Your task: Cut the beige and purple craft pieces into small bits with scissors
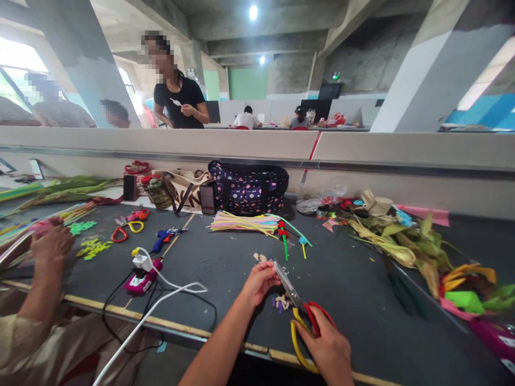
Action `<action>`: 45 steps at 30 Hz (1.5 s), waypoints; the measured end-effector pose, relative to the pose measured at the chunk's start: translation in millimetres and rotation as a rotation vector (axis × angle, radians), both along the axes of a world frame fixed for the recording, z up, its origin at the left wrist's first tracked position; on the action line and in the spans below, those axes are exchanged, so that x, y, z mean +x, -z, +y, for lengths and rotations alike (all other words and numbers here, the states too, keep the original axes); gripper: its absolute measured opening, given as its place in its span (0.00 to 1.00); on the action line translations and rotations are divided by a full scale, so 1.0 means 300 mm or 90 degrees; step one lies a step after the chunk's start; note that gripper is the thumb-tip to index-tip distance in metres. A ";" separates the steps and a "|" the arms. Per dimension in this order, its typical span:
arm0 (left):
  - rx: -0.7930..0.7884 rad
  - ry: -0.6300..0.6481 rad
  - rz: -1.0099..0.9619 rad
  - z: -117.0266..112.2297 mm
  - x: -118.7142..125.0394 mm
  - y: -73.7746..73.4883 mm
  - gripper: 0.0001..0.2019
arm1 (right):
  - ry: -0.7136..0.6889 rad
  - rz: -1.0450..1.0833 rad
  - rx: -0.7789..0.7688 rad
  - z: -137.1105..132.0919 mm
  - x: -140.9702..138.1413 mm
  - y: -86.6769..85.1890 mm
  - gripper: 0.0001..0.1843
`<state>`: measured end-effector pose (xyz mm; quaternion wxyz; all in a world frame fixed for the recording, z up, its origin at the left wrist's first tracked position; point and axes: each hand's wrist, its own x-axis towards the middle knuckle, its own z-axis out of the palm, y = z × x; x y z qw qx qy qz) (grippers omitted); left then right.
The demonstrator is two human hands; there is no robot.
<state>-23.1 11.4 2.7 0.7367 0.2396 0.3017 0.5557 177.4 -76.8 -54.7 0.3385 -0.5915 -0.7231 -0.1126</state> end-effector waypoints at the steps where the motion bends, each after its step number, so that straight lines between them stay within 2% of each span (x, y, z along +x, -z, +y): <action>1: 0.000 0.000 0.002 0.000 0.000 -0.001 0.13 | 0.000 -0.002 0.002 0.000 0.000 -0.001 0.32; 11: -0.010 -0.038 -0.045 0.007 0.001 0.000 0.12 | -0.024 -0.007 0.040 -0.011 -0.009 -0.038 0.30; 18: -0.015 -0.027 -0.033 0.005 0.001 -0.006 0.13 | -0.012 -0.003 0.008 -0.009 -0.006 -0.019 0.29; 25: -0.023 -0.008 -0.027 -0.004 0.004 -0.027 0.12 | -0.013 0.023 -0.011 -0.011 -0.007 -0.028 0.30; 38: -0.025 0.011 -0.018 -0.002 0.002 -0.018 0.11 | -0.005 0.023 -0.032 -0.012 -0.007 -0.031 0.30; 45: -0.028 0.012 -0.020 -0.002 0.001 -0.019 0.11 | -0.015 0.005 -0.007 -0.014 -0.005 -0.030 0.29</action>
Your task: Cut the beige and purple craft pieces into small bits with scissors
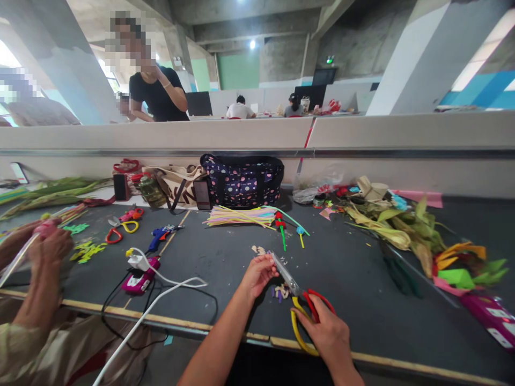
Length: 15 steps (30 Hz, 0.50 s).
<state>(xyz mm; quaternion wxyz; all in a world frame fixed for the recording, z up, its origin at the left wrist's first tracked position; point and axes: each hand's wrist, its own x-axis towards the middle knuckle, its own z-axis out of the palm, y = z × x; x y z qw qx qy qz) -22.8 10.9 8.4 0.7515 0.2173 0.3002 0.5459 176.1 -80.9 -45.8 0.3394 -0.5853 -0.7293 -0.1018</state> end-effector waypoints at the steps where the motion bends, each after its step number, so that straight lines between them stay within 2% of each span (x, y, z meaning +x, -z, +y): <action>1: 0.001 0.000 0.000 0.000 0.000 -0.001 0.11 | 0.001 -0.002 0.001 -0.001 0.000 -0.002 0.29; 7: 0.001 -0.004 0.005 0.004 -0.003 0.001 0.11 | 0.002 -0.017 0.017 0.003 -0.001 -0.019 0.27; 12: -0.001 -0.002 0.012 0.007 -0.006 0.012 0.12 | -0.013 -0.002 0.022 0.008 0.002 -0.011 0.27; 15: 0.008 0.003 0.008 0.007 -0.007 0.013 0.11 | 0.025 0.042 0.002 0.008 0.008 0.000 0.29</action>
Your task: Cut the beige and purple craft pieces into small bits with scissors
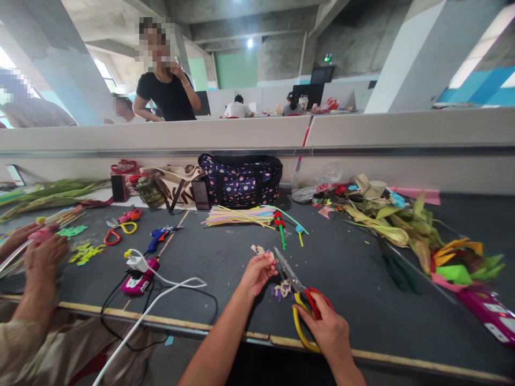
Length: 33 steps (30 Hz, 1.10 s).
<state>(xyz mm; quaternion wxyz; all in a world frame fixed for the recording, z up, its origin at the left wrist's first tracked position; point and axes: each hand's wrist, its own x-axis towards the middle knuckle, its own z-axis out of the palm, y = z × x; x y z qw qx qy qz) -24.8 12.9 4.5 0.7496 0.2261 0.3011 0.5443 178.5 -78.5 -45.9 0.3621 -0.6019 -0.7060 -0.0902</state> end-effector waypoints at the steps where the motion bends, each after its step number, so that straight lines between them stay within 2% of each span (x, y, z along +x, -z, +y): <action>1: 0.002 -0.002 -0.001 0.000 0.000 -0.001 0.10 | 0.017 0.018 -0.010 -0.001 0.002 0.002 0.30; 9: -0.003 -0.039 0.005 0.000 -0.003 -0.001 0.12 | 0.030 0.040 -0.097 -0.012 -0.012 -0.032 0.31; 18: 0.024 -0.100 -0.013 0.010 -0.006 0.004 0.13 | 0.019 0.027 -0.104 -0.010 -0.013 -0.043 0.31; 26: 0.007 -0.073 -0.016 0.010 -0.003 0.005 0.15 | -0.027 -0.001 -0.098 -0.008 -0.012 -0.036 0.30; 33: 0.023 -0.061 -0.006 0.002 0.001 -0.005 0.14 | -0.011 -0.020 -0.070 -0.006 -0.014 -0.028 0.31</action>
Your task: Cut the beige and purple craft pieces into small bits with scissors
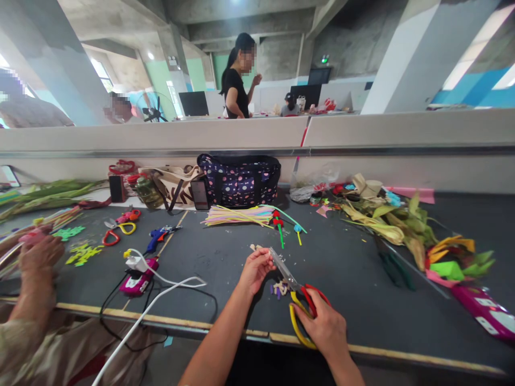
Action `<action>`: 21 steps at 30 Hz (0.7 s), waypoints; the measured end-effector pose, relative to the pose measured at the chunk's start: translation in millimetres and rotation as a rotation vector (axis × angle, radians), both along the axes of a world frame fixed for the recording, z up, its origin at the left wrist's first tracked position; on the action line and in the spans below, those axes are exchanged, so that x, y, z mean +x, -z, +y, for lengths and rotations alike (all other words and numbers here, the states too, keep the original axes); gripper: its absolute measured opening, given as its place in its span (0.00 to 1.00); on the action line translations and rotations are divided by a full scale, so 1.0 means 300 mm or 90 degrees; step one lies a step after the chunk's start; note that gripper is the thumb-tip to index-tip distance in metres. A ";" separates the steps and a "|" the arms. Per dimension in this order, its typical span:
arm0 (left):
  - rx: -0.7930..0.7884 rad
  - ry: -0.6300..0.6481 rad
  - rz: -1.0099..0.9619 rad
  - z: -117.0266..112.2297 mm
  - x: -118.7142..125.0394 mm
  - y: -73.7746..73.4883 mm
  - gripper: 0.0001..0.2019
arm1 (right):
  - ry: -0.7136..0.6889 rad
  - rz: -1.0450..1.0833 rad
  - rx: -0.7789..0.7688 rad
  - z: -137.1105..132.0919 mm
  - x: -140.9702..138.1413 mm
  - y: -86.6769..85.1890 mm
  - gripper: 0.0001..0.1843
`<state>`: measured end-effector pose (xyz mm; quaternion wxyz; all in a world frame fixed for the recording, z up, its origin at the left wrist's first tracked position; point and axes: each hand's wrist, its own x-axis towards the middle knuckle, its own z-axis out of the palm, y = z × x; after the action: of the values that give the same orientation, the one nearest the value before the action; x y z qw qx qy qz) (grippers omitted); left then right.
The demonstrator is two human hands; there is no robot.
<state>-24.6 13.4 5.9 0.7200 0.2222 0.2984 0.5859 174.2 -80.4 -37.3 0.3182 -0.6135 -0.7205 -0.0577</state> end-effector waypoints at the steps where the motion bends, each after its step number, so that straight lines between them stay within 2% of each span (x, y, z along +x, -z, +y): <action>1: 0.002 0.000 0.004 0.000 0.000 0.000 0.15 | 0.002 -0.003 -0.001 0.000 0.000 0.001 0.31; 9: -0.031 -0.030 0.013 0.006 -0.002 0.010 0.14 | -0.001 0.004 0.011 -0.003 -0.001 -0.008 0.29; 16: -0.016 -0.022 0.044 0.002 -0.003 -0.005 0.14 | 0.013 0.040 -0.030 -0.008 -0.005 -0.017 0.26; 18: 0.006 -0.067 0.104 0.002 -0.005 -0.011 0.14 | 0.030 0.068 -0.051 -0.007 -0.004 -0.021 0.26; 21: 0.075 -0.185 0.264 0.003 -0.013 -0.012 0.10 | 0.059 0.124 -0.104 -0.003 0.001 -0.035 0.28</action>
<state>-28.5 14.2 9.4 0.5374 0.3339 0.4336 0.6417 174.4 -81.2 -27.0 0.3325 -0.6725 -0.6596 0.0463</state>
